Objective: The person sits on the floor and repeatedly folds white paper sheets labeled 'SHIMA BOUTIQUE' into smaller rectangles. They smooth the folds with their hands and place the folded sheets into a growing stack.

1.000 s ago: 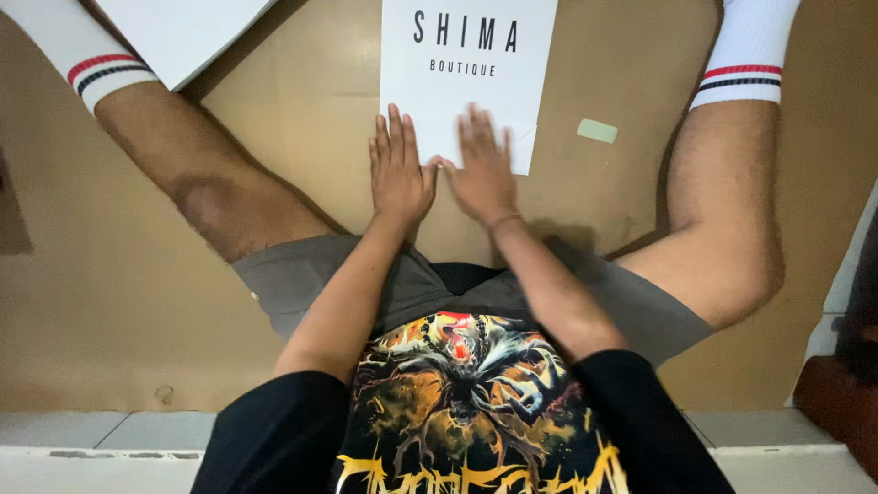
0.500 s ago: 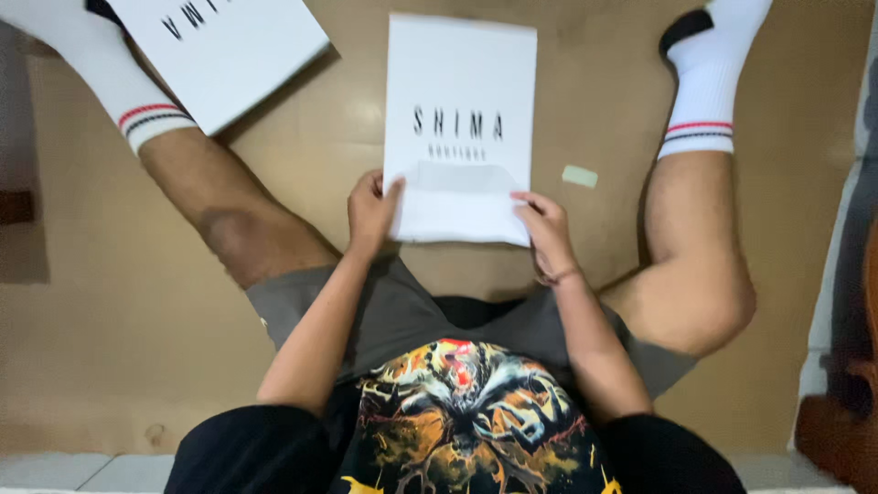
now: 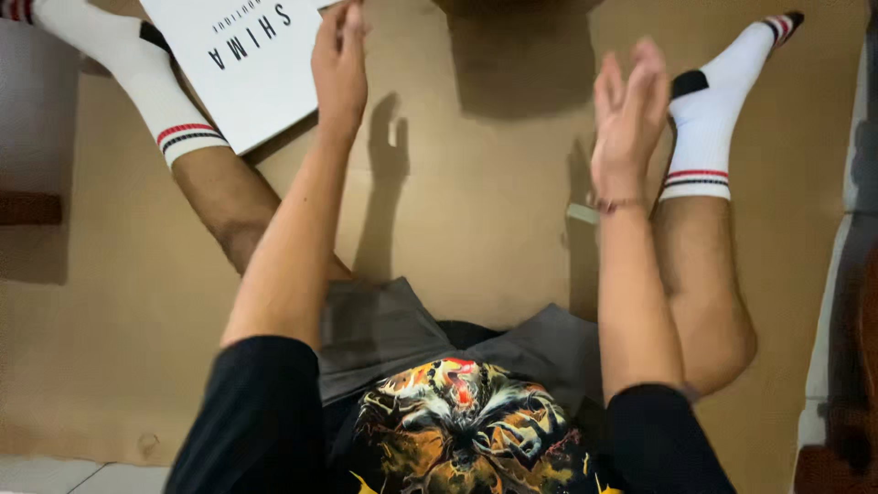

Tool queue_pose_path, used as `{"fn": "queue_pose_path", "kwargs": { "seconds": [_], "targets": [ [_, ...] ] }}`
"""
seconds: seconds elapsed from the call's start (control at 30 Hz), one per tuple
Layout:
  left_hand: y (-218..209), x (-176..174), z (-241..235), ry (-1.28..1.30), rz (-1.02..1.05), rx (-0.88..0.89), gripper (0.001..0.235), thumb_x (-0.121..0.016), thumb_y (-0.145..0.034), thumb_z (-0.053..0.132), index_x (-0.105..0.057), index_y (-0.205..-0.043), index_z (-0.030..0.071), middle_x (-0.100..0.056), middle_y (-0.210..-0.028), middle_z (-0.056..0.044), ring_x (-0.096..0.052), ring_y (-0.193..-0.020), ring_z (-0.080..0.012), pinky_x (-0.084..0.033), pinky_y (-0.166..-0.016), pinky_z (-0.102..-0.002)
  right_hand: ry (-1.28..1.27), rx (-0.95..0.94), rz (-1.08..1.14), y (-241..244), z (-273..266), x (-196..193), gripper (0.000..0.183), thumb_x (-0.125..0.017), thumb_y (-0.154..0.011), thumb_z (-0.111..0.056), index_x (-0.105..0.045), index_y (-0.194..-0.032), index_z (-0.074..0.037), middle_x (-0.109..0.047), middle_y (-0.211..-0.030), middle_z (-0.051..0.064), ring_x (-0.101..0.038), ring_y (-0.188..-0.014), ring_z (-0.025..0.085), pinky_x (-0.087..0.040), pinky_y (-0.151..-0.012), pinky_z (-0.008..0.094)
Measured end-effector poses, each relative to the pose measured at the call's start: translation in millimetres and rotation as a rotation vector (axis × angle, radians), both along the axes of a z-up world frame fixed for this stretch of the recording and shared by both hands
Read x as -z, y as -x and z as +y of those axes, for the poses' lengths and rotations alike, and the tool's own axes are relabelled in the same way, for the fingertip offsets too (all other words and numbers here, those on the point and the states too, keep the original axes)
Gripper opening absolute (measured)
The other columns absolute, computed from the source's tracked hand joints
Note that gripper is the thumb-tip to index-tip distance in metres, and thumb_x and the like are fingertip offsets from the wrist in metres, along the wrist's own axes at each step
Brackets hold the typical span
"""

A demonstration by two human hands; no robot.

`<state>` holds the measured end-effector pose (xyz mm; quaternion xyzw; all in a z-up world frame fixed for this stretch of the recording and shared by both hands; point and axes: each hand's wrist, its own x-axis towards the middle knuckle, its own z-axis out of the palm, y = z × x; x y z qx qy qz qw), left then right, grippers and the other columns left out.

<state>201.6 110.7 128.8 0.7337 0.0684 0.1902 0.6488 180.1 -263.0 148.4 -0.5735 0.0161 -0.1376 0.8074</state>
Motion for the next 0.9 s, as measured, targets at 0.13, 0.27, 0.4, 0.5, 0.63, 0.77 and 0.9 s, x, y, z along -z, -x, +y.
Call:
{"fn": "queue_pose_path", "kwargs": {
  "seconds": [0.13, 0.27, 0.4, 0.5, 0.63, 0.77, 0.9],
  "targets": [
    [25, 44, 80, -1.116, 0.987, 0.194, 0.123, -0.068, -0.087, 0.069, 0.002, -0.167, 0.006, 0.014, -0.168, -0.028, 0.017, -0.151, -0.0488, 0.0, -0.118, -0.076, 0.331, -0.176, 0.452, 91, 35, -32, 0.054, -0.058, -0.101, -0.037, -0.05, -0.149, -0.015, -0.059, -0.147, 0.004, -0.066, -0.127, 0.016, -0.061, -0.087, 0.026],
    [27, 102, 161, -1.413, 0.771, 0.259, 0.084, -0.063, -0.1, 0.042, -0.023, -0.163, 0.003, -0.033, -0.158, -0.038, -0.042, -0.138, -0.0538, -0.038, -0.108, -0.062, 0.761, -0.368, 0.713, 137, 24, 7, 0.043, -0.054, -0.102, -0.021, -0.057, -0.145, -0.019, -0.061, -0.148, 0.003, -0.064, -0.129, 0.016, -0.053, -0.104, 0.03],
    [52, 33, 169, -1.179, 0.66, 0.241, 0.049, -0.035, -0.102, 0.031, -0.047, -0.144, 0.01, -0.055, -0.132, -0.016, -0.052, -0.113, -0.0433, -0.039, -0.088, -0.057, 0.69, -0.347, 0.745, 155, 15, 58, 0.032, -0.06, -0.101, -0.014, -0.067, -0.132, -0.011, -0.07, -0.133, 0.006, -0.068, -0.115, 0.012, -0.053, -0.103, 0.026],
    [66, 28, 165, -1.566, 0.097, 0.185, 0.034, -0.051, -0.095, 0.004, -0.068, -0.123, 0.012, -0.073, -0.089, -0.005, -0.068, -0.067, -0.0276, -0.053, -0.047, -0.042, 0.637, -0.356, 0.641, 150, 18, 76, 0.027, -0.062, -0.1, -0.016, -0.071, -0.125, -0.008, -0.073, -0.125, 0.006, -0.069, -0.111, 0.012, -0.054, -0.099, 0.024],
    [130, -11, 118, -1.494, -0.403, 0.28, 0.025, -0.05, -0.099, 0.011, -0.066, -0.118, 0.01, -0.063, -0.075, -0.002, -0.067, -0.068, -0.0189, -0.059, -0.068, -0.031, 0.236, -0.244, 0.75, 135, 31, 45, 0.041, -0.071, -0.1, -0.023, -0.059, -0.133, -0.001, -0.065, -0.131, 0.022, -0.063, -0.127, 0.031, -0.048, -0.111, 0.044],
    [161, 29, 112, -1.562, -0.209, 0.868, 0.044, -0.063, -0.093, 0.019, -0.057, -0.136, 0.013, -0.065, -0.141, -0.01, -0.062, -0.13, -0.0278, -0.056, -0.102, -0.044, 0.17, -0.313, 0.562, 102, -6, 56, 0.058, -0.037, -0.116, -0.037, -0.033, -0.154, 0.007, -0.033, -0.162, 0.032, -0.031, -0.152, 0.048, -0.029, -0.125, 0.059],
    [159, 110, 82, -1.49, -0.006, 0.815, 0.035, -0.062, -0.091, 0.017, -0.066, -0.126, 0.014, -0.068, -0.132, -0.008, -0.062, -0.127, -0.0324, -0.051, -0.105, -0.052, 0.008, -0.248, 0.809, 82, -16, 85, 0.085, -0.028, -0.095, -0.077, -0.055, -0.147, -0.016, -0.068, -0.129, -0.005, -0.068, -0.108, 0.013, -0.055, -0.094, 0.028]
  ]
}}
